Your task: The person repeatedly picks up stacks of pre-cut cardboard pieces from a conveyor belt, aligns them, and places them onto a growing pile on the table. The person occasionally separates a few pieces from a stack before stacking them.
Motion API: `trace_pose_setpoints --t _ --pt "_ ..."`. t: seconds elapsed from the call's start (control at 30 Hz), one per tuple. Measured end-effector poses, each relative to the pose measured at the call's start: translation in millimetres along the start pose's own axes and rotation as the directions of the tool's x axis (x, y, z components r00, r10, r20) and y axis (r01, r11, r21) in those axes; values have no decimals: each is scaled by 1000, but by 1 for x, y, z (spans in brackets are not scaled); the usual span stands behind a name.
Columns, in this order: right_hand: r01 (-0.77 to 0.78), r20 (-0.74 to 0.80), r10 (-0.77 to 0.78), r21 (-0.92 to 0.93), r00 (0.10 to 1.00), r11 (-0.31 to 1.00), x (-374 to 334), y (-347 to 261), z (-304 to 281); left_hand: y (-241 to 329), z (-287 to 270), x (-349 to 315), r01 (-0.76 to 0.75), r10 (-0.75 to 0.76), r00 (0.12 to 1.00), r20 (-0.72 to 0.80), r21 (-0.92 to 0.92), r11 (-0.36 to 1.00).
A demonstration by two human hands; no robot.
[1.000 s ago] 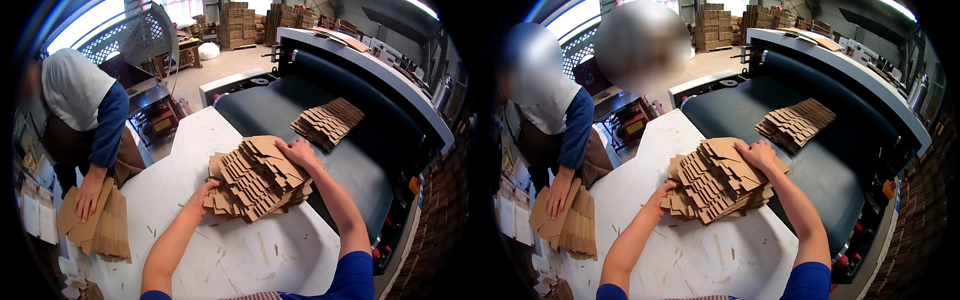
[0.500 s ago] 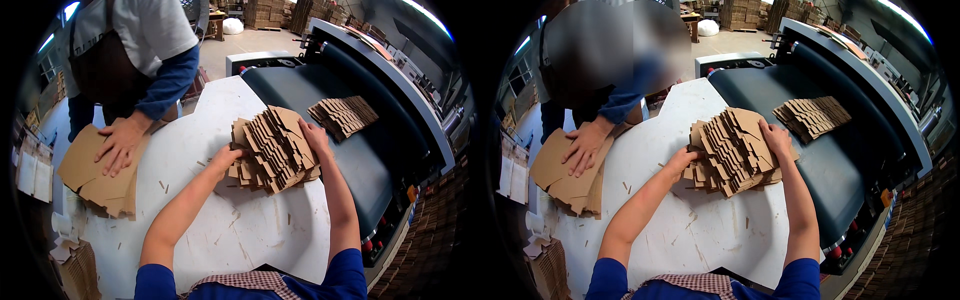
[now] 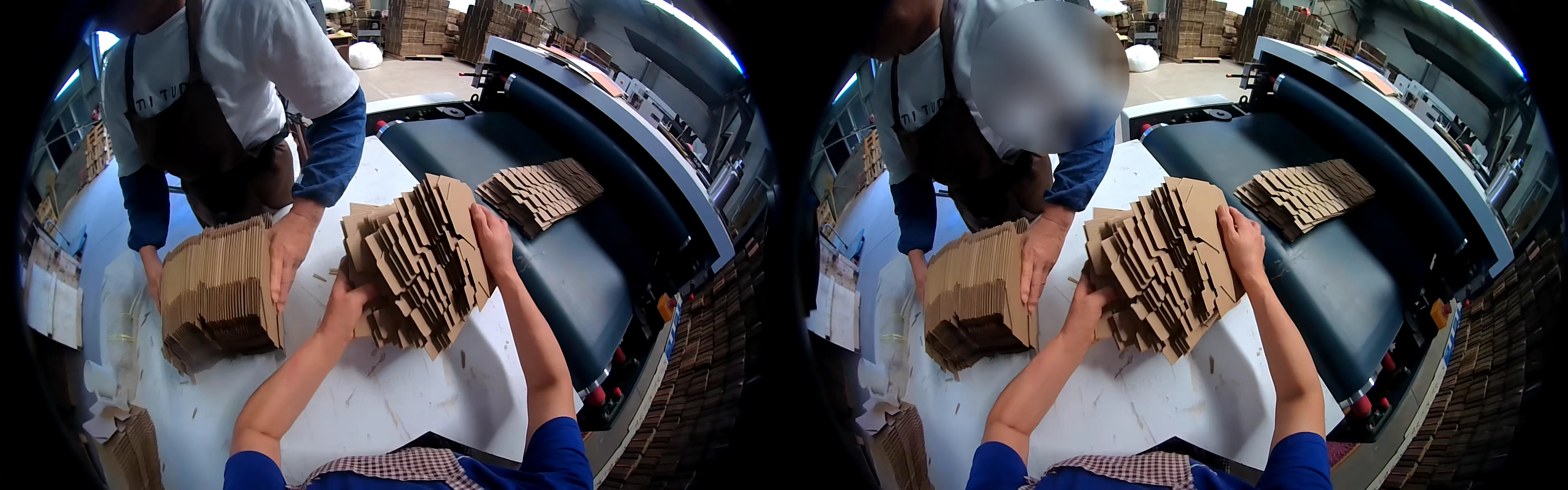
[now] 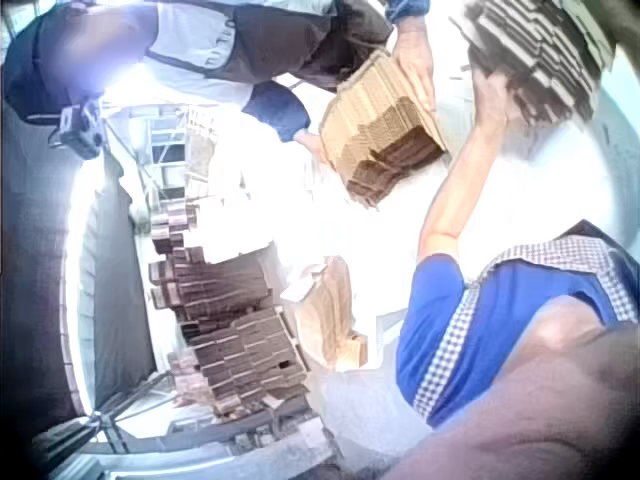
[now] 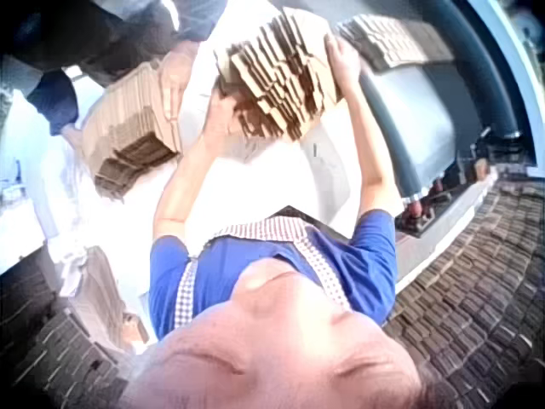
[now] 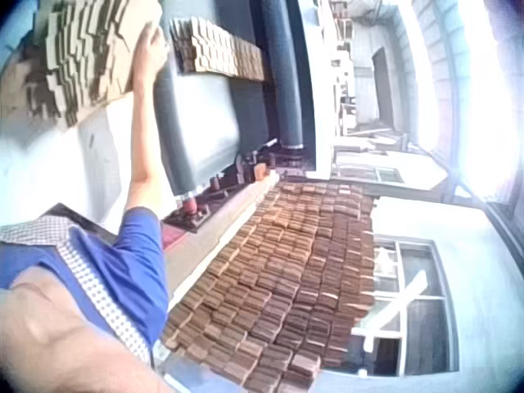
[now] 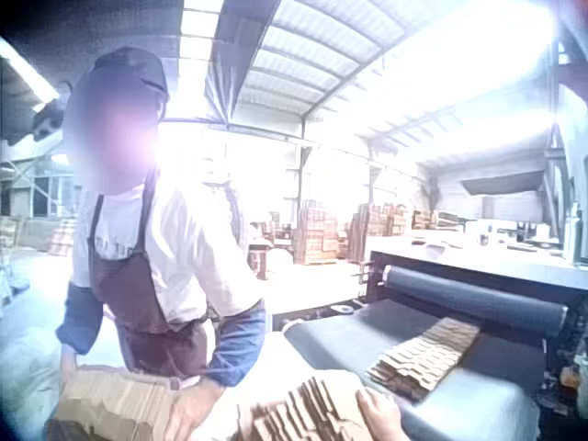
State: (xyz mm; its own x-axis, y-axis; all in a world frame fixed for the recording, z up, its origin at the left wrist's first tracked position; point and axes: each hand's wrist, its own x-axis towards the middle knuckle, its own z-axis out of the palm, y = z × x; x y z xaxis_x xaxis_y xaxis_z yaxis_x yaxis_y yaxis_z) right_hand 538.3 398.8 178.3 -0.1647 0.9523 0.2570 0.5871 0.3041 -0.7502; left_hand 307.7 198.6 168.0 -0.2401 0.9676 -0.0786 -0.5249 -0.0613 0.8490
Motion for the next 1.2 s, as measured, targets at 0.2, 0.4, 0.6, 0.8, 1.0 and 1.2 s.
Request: trace_pose_setpoints --t 0.2,0.4,0.6,0.8,1.0,1.2 --pt "239 -94 -222 496 971 835 -98 -56 26 17 8 -159 -499 486 833 264 736 457" --pt "408 94 -496 448 863 795 -198 -44 30 10 -29 -238 -556 337 824 456 763 329" --pt "289 289 -432 429 854 856 -210 -50 -6 51 -89 -183 -767 256 628 735 531 361" --pt "-57 535 -241 480 810 876 -218 -44 -40 62 -75 -65 -478 395 874 283 352 805" --pt "-280 704 -186 491 685 825 -218 -75 -60 61 -45 -9 -215 98 887 452 215 953" --pt "-235 757 -252 471 603 850 -227 -97 -71 58 -19 -69 -263 -41 795 605 405 876"
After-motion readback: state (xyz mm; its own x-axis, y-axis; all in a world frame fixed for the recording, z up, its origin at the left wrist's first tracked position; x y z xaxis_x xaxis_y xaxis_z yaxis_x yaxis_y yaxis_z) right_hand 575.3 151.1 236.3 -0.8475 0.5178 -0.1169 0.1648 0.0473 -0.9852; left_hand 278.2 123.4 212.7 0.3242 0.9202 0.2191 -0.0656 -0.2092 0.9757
